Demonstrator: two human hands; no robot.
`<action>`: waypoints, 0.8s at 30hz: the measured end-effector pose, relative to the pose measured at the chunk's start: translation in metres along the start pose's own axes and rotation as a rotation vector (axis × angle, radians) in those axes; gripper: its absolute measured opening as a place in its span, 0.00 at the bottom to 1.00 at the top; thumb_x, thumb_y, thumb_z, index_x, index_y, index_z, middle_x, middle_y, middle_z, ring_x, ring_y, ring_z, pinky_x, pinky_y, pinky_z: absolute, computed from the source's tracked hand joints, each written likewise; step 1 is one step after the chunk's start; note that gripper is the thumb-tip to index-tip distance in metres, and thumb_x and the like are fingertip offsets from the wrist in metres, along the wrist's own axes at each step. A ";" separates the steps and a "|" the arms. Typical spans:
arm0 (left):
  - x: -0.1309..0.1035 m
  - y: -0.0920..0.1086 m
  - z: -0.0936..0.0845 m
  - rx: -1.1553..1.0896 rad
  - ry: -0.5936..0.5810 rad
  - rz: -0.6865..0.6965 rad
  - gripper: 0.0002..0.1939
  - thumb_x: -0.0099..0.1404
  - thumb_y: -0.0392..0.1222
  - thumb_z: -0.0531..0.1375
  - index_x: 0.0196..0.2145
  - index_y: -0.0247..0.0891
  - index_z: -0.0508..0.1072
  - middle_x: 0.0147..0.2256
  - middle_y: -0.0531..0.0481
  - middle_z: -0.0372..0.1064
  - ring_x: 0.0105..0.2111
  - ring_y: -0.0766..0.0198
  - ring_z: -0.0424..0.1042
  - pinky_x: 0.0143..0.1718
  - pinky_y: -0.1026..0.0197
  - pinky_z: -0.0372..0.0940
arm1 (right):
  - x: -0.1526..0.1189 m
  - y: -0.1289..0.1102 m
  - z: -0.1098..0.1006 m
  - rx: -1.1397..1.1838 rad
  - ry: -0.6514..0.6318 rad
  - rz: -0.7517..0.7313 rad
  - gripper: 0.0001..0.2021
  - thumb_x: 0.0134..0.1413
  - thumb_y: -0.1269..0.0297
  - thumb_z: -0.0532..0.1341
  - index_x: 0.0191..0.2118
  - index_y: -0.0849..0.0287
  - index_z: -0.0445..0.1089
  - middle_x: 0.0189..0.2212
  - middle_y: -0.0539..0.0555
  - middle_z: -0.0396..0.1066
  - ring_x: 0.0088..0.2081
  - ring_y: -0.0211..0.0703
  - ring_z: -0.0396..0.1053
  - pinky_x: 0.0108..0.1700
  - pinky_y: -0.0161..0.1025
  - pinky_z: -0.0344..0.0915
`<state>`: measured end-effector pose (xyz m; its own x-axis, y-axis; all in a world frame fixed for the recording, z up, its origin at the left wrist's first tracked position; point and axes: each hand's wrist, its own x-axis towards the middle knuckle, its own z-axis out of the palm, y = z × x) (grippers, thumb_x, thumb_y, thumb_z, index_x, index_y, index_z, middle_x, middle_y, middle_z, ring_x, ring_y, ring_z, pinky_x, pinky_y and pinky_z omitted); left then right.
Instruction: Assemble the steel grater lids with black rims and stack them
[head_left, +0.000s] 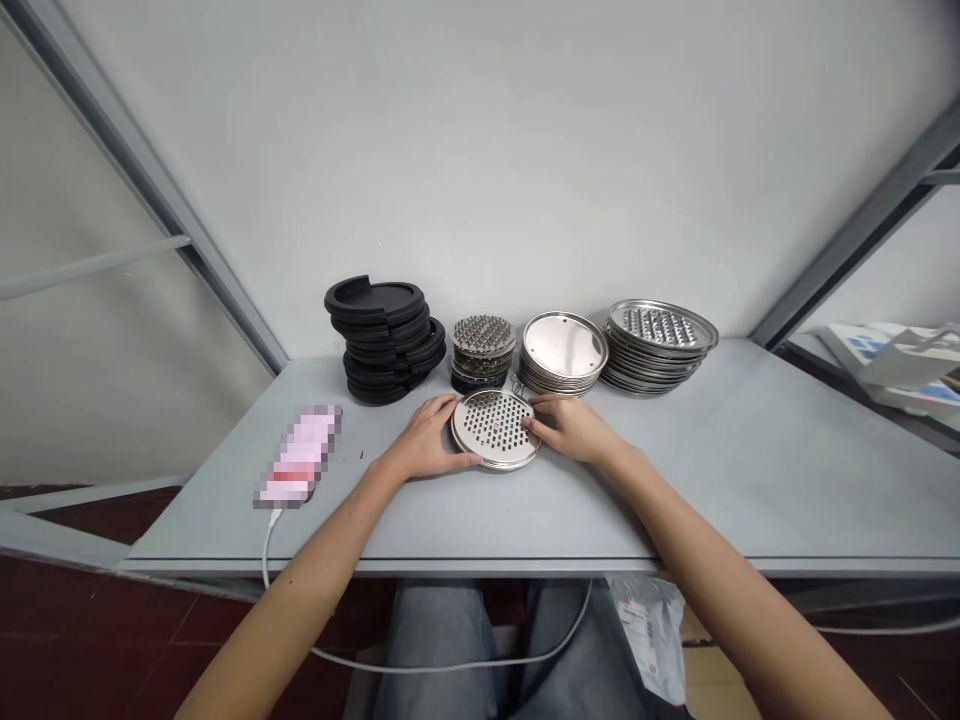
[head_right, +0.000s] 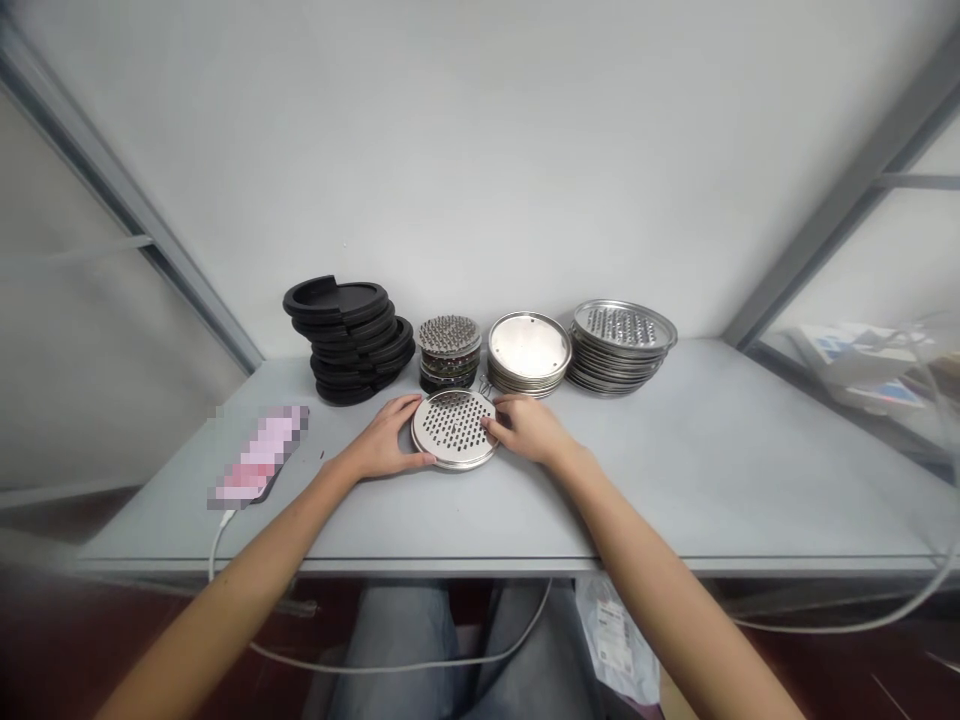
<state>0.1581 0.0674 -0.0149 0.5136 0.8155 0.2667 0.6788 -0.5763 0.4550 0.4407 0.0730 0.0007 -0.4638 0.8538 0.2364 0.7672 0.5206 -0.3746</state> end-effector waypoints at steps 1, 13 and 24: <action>0.000 -0.001 0.000 0.012 -0.009 0.000 0.49 0.51 0.65 0.66 0.63 0.37 0.58 0.62 0.35 0.54 0.61 0.41 0.55 0.62 0.41 0.53 | 0.000 -0.001 0.000 -0.006 0.001 0.008 0.17 0.61 0.54 0.55 0.31 0.58 0.75 0.36 0.59 0.77 0.40 0.49 0.73 0.42 0.38 0.64; 0.002 -0.001 0.001 0.050 0.001 0.001 0.48 0.49 0.68 0.66 0.60 0.37 0.63 0.60 0.36 0.57 0.60 0.40 0.57 0.62 0.40 0.54 | 0.000 -0.002 0.006 -0.035 0.057 0.025 0.17 0.63 0.57 0.52 0.33 0.59 0.74 0.44 0.60 0.75 0.43 0.49 0.73 0.44 0.40 0.65; 0.001 -0.004 0.002 0.098 -0.015 -0.042 0.50 0.46 0.69 0.66 0.60 0.37 0.63 0.61 0.34 0.55 0.62 0.38 0.54 0.62 0.38 0.51 | 0.001 -0.002 0.012 -0.066 0.092 0.056 0.16 0.61 0.56 0.54 0.39 0.62 0.74 0.48 0.64 0.72 0.50 0.56 0.69 0.51 0.46 0.65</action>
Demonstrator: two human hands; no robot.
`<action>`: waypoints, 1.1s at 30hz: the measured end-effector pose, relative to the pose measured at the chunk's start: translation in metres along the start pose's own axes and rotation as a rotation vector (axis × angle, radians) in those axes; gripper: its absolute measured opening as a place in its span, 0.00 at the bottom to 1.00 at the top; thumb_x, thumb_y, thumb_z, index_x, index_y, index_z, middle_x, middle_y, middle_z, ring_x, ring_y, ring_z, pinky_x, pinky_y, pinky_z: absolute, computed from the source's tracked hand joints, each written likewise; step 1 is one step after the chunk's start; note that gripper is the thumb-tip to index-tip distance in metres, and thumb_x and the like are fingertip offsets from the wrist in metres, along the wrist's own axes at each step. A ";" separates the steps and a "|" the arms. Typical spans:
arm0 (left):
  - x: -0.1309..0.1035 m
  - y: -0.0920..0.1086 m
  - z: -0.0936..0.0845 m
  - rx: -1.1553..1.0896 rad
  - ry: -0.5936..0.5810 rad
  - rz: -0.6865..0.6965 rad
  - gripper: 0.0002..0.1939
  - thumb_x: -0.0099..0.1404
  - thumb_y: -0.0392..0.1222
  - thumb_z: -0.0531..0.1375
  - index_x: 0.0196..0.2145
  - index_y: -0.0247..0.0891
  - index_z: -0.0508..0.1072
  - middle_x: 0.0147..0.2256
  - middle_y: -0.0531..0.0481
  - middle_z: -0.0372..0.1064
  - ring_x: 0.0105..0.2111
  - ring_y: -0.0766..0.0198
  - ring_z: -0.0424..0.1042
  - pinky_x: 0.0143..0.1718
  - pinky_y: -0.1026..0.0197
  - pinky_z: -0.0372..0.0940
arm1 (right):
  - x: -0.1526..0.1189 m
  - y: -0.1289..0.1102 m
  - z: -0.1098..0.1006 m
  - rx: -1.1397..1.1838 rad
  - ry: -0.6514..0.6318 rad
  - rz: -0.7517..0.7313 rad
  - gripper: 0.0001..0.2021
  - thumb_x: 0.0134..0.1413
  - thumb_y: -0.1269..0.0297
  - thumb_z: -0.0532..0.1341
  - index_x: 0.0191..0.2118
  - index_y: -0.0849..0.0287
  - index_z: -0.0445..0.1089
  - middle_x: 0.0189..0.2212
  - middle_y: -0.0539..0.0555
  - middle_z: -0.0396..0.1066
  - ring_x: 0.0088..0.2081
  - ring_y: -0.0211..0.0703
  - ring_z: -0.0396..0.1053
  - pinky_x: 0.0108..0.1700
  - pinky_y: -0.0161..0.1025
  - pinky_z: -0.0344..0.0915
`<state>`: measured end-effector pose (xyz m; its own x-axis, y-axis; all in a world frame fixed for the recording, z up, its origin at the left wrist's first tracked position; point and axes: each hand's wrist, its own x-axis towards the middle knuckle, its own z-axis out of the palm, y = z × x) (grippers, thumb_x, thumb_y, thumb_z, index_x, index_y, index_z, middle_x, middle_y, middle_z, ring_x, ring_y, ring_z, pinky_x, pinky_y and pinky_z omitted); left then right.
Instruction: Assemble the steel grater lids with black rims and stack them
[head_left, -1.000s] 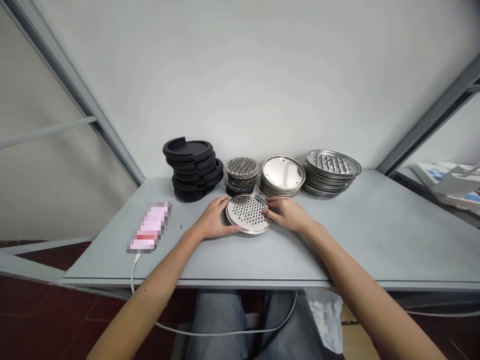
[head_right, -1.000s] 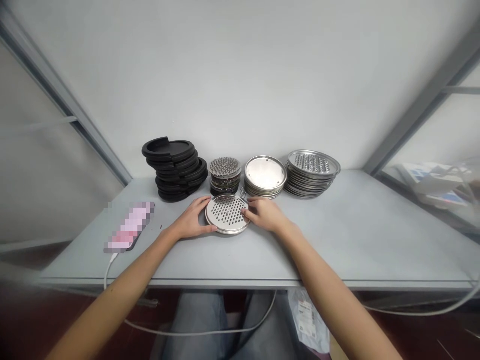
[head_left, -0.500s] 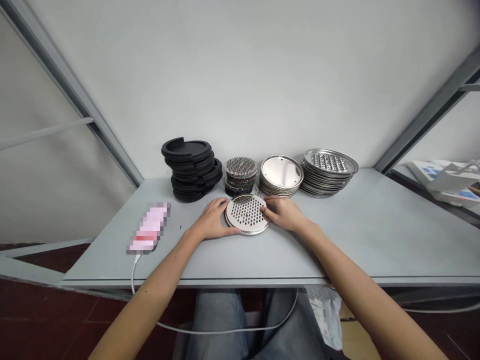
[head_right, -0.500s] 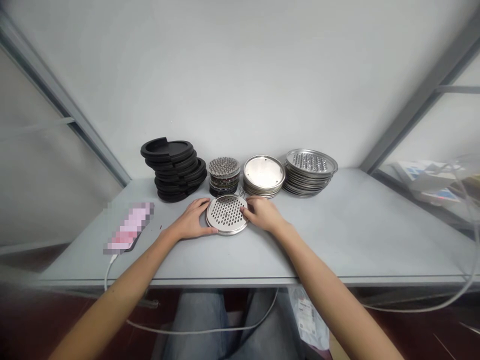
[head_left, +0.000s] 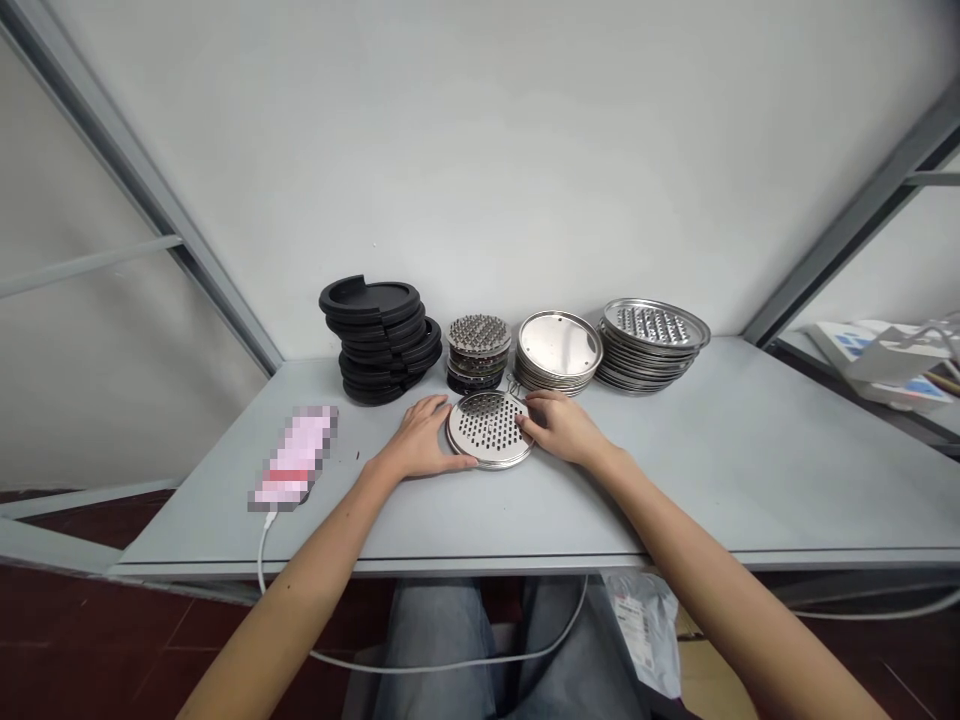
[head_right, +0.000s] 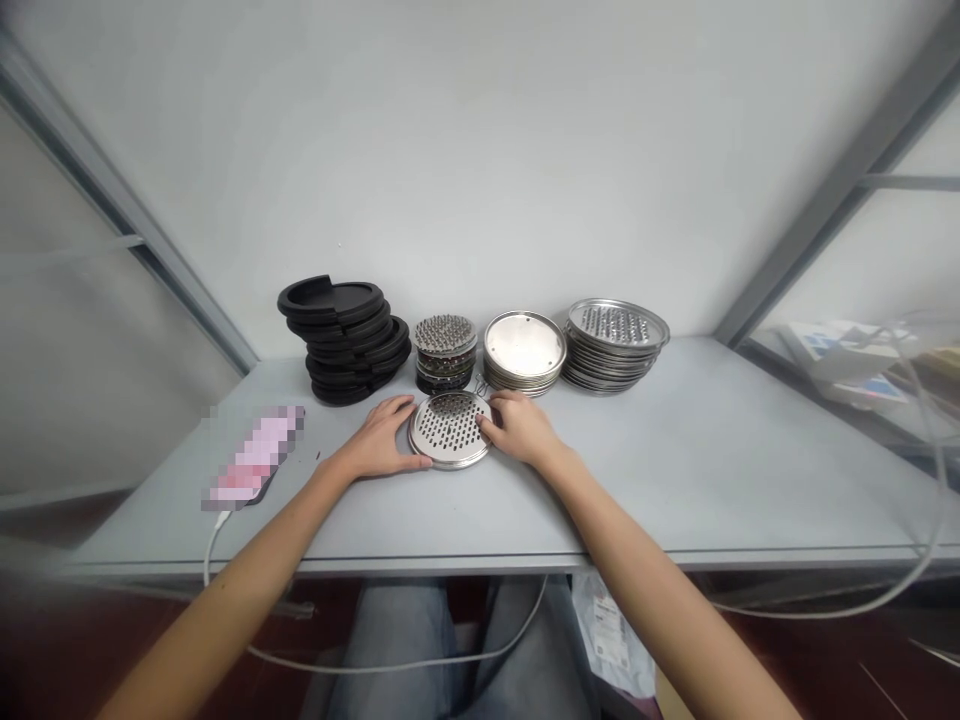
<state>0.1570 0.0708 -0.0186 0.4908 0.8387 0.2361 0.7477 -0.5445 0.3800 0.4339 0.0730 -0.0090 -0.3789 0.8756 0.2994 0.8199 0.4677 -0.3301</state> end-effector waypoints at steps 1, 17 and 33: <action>0.000 0.001 -0.001 -0.007 0.002 0.001 0.50 0.48 0.69 0.66 0.61 0.38 0.61 0.62 0.35 0.55 0.62 0.38 0.54 0.62 0.39 0.52 | 0.000 0.001 0.000 0.013 0.014 -0.004 0.16 0.61 0.57 0.54 0.42 0.63 0.74 0.49 0.65 0.72 0.51 0.56 0.68 0.52 0.47 0.65; 0.000 0.004 0.001 -0.046 -0.008 -0.002 0.42 0.58 0.63 0.62 0.64 0.42 0.56 0.61 0.39 0.56 0.61 0.43 0.54 0.62 0.41 0.50 | -0.002 -0.008 0.002 0.190 -0.038 -0.252 0.27 0.57 0.55 0.59 0.58 0.67 0.65 0.59 0.68 0.63 0.60 0.60 0.62 0.61 0.54 0.60; 0.003 0.029 0.000 -0.020 0.090 0.417 0.33 0.52 0.59 0.68 0.51 0.41 0.72 0.50 0.42 0.69 0.53 0.48 0.65 0.55 0.46 0.60 | -0.001 -0.006 0.009 0.136 -0.014 -0.226 0.29 0.56 0.55 0.60 0.59 0.70 0.65 0.59 0.71 0.62 0.60 0.62 0.61 0.61 0.56 0.59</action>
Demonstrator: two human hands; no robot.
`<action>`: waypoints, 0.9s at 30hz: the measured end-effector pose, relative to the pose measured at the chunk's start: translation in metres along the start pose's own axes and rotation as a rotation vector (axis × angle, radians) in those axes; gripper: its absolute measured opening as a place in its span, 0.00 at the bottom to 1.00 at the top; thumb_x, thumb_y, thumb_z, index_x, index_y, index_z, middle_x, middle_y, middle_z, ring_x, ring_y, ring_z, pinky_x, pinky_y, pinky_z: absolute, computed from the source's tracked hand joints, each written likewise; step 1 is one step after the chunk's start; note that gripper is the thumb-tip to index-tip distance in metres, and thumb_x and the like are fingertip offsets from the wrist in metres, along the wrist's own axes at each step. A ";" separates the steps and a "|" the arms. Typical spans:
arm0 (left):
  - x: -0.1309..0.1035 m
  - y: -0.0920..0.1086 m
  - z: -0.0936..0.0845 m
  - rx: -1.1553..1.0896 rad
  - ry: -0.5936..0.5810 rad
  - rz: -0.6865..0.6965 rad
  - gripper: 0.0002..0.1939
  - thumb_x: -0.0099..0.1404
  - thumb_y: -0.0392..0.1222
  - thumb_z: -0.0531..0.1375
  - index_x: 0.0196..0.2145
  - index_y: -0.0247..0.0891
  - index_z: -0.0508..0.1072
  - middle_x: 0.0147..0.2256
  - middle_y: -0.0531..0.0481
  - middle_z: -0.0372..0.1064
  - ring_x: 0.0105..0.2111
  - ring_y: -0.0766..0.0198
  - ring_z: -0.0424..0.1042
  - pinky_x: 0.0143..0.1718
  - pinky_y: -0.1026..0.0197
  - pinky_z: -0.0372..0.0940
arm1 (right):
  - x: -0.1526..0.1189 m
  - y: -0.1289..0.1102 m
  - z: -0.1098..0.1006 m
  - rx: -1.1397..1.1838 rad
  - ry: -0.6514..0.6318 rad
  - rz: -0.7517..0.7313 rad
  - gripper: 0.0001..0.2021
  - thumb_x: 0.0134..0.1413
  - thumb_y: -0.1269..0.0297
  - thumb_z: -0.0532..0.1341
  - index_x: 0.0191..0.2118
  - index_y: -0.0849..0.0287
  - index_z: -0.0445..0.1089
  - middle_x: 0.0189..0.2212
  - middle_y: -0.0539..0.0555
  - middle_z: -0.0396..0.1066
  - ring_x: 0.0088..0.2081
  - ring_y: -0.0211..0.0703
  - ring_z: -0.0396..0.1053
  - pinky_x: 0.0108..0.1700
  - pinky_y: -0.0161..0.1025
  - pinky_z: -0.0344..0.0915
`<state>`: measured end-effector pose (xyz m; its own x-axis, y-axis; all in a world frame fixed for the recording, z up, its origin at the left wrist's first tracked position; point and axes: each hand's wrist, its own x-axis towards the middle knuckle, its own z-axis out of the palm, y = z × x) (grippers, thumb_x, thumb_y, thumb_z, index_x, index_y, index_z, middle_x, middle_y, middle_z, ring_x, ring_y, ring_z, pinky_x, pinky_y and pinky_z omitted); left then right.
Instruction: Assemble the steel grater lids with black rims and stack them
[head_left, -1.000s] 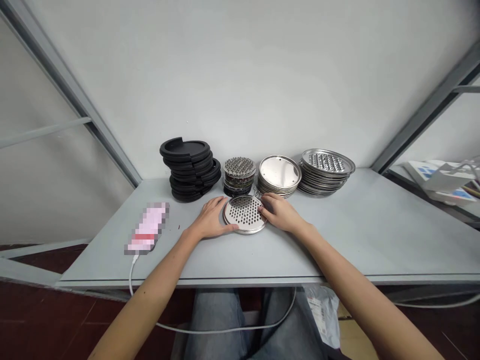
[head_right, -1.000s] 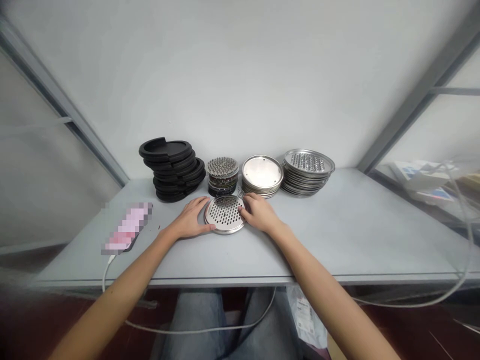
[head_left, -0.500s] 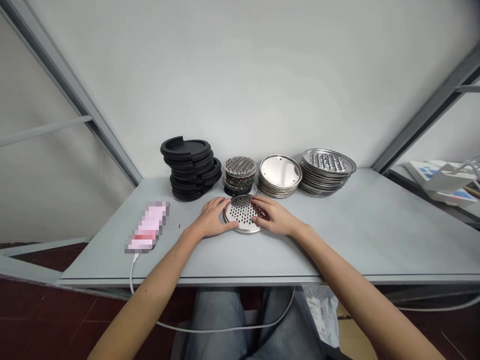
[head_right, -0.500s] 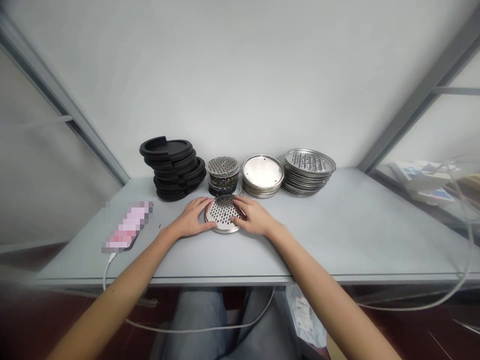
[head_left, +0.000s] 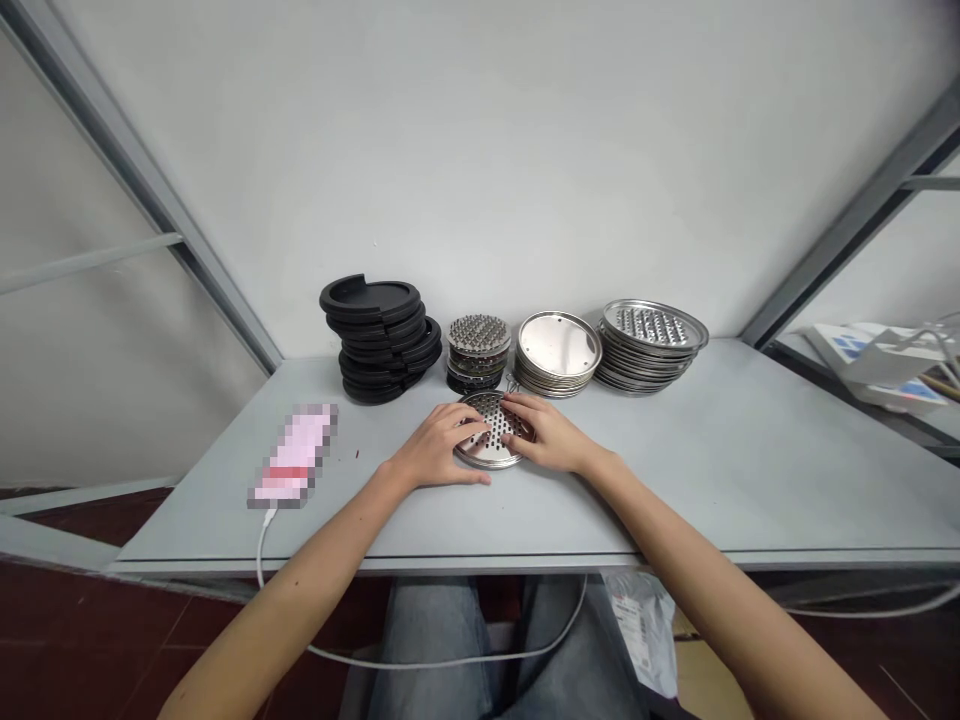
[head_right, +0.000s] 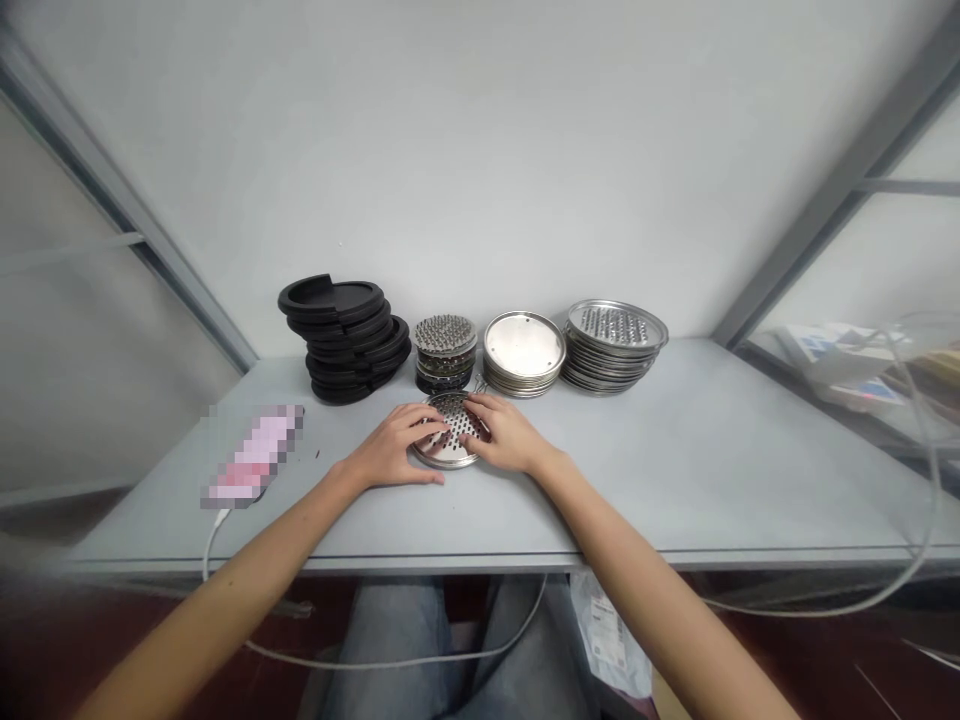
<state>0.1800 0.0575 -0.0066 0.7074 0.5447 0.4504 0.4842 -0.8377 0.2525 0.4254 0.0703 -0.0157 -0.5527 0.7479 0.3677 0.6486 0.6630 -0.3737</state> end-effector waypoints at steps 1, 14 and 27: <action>0.000 -0.001 0.002 0.019 0.029 0.012 0.29 0.54 0.58 0.68 0.49 0.40 0.73 0.48 0.42 0.70 0.50 0.50 0.67 0.53 0.47 0.62 | 0.000 0.000 0.001 0.000 0.001 0.001 0.29 0.56 0.55 0.60 0.58 0.71 0.65 0.59 0.71 0.62 0.60 0.62 0.61 0.62 0.56 0.59; 0.000 -0.003 -0.001 0.153 0.459 0.113 0.10 0.65 0.45 0.63 0.40 0.37 0.73 0.35 0.46 0.77 0.35 0.60 0.75 0.38 0.57 0.66 | -0.001 -0.005 -0.010 0.179 0.191 -0.080 0.20 0.64 0.55 0.52 0.55 0.58 0.68 0.55 0.62 0.68 0.59 0.54 0.63 0.60 0.56 0.61; -0.001 -0.012 -0.001 -0.004 0.507 -0.076 0.18 0.62 0.48 0.65 0.46 0.37 0.73 0.40 0.44 0.75 0.37 0.59 0.73 0.43 0.55 0.64 | 0.000 -0.004 -0.009 0.168 0.399 -0.226 0.15 0.60 0.67 0.60 0.52 0.54 0.71 0.45 0.57 0.76 0.46 0.48 0.73 0.49 0.49 0.71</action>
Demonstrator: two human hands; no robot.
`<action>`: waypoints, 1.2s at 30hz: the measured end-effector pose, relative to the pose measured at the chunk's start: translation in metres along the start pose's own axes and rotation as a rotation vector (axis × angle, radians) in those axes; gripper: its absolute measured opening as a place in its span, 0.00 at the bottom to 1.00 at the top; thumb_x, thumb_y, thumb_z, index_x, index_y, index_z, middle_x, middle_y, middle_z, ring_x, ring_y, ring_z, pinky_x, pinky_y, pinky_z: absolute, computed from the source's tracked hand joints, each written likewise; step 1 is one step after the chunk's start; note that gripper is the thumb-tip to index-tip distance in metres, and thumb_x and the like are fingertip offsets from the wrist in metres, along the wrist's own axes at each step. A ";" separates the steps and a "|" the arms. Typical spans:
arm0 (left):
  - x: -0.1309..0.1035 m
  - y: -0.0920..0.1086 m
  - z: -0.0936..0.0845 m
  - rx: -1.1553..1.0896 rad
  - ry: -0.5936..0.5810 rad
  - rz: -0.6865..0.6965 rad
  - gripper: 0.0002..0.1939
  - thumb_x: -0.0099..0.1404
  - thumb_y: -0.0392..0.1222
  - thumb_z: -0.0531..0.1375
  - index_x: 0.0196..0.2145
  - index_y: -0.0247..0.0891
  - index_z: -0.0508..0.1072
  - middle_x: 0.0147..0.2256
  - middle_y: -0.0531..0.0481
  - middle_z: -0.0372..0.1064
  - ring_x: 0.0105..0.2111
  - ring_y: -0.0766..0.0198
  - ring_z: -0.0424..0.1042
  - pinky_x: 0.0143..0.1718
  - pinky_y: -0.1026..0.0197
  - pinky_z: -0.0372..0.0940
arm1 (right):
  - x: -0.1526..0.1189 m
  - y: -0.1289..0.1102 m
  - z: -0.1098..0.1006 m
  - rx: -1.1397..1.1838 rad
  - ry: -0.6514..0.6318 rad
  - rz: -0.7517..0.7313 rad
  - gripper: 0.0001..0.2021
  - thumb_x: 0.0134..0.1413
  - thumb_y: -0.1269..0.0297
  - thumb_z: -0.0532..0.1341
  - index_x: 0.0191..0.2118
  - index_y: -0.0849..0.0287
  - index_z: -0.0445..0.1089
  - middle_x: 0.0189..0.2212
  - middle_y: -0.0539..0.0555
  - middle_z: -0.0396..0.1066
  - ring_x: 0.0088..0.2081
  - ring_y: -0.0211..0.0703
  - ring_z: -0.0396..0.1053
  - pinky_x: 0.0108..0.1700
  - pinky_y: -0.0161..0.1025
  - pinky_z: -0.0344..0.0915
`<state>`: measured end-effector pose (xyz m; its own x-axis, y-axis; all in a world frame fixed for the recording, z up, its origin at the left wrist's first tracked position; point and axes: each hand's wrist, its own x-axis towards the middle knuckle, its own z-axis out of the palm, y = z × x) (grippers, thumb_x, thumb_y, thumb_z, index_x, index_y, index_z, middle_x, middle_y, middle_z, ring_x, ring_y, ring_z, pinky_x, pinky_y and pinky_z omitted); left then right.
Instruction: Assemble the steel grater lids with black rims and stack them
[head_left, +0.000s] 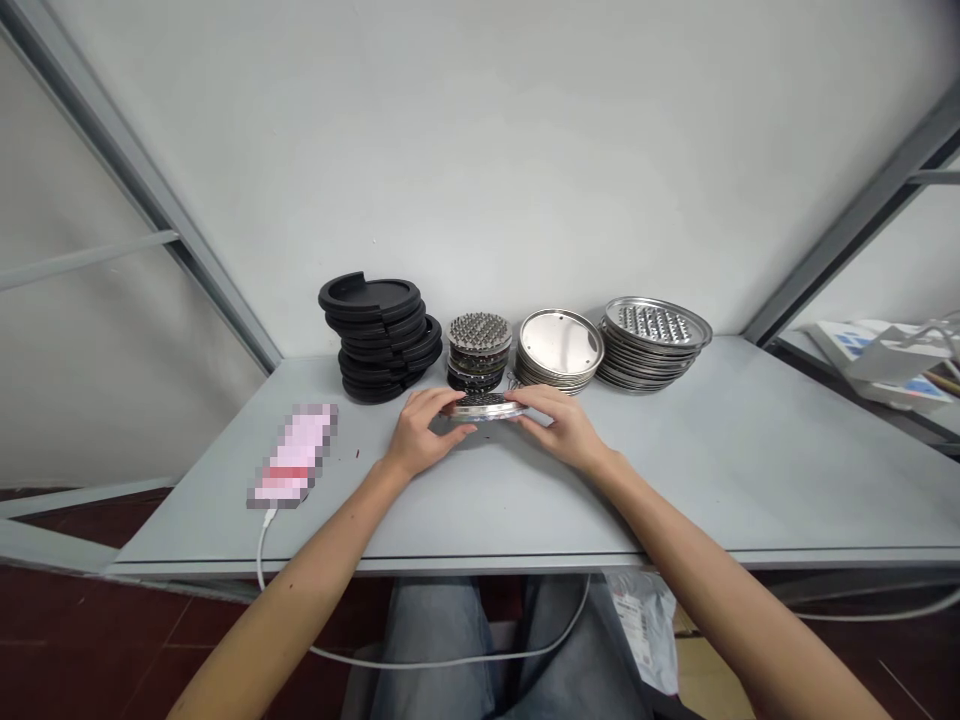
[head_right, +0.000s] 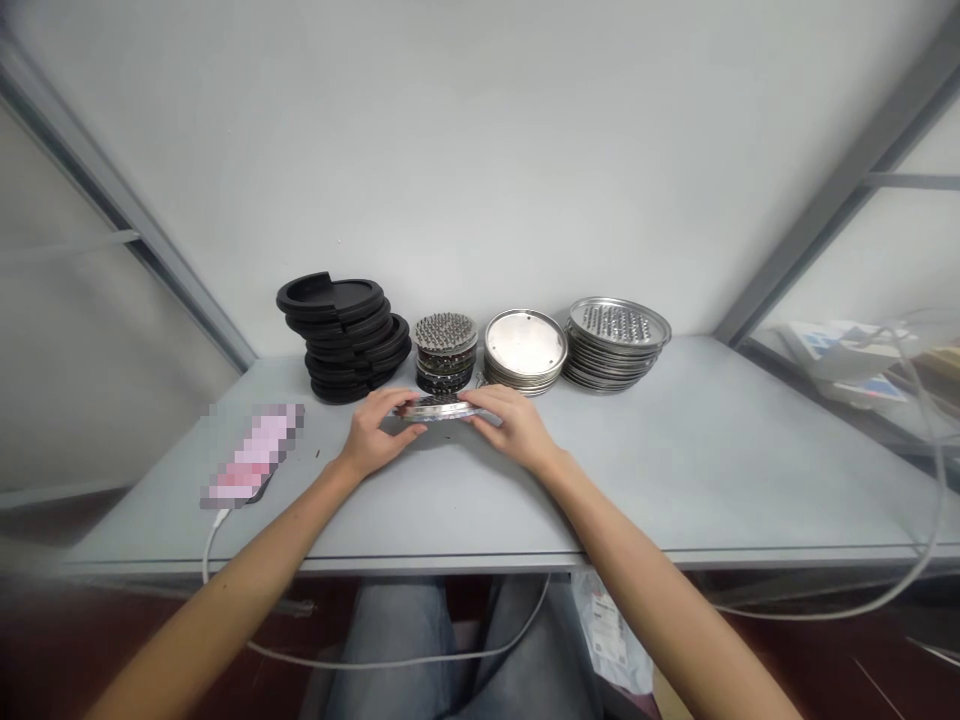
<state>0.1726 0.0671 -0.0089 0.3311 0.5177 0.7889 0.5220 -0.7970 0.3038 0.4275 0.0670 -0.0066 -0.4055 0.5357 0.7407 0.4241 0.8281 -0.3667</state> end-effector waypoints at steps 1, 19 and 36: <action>0.000 0.000 0.000 0.001 -0.015 0.004 0.17 0.61 0.46 0.66 0.46 0.38 0.73 0.40 0.45 0.75 0.37 0.59 0.73 0.44 0.54 0.64 | 0.000 -0.001 0.000 -0.006 0.004 -0.008 0.15 0.60 0.67 0.59 0.52 0.54 0.71 0.45 0.57 0.76 0.46 0.48 0.73 0.49 0.49 0.71; -0.003 -0.003 0.001 -0.170 -0.027 -0.039 0.13 0.64 0.44 0.64 0.46 0.39 0.76 0.36 0.46 0.75 0.35 0.60 0.72 0.39 0.55 0.68 | 0.001 -0.001 0.000 -0.095 0.115 0.146 0.18 0.55 0.61 0.65 0.52 0.54 0.69 0.46 0.58 0.73 0.47 0.51 0.70 0.51 0.51 0.68; -0.003 0.017 0.005 -0.085 -0.128 0.047 0.22 0.65 0.39 0.62 0.56 0.44 0.68 0.49 0.42 0.67 0.49 0.55 0.70 0.49 0.50 0.69 | 0.001 -0.011 0.009 -0.096 0.066 -0.070 0.11 0.57 0.64 0.62 0.46 0.53 0.72 0.38 0.56 0.75 0.41 0.49 0.71 0.45 0.50 0.70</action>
<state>0.1845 0.0540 -0.0087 0.4538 0.5102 0.7306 0.4374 -0.8418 0.3163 0.4157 0.0599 -0.0073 -0.3838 0.4625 0.7992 0.4736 0.8416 -0.2596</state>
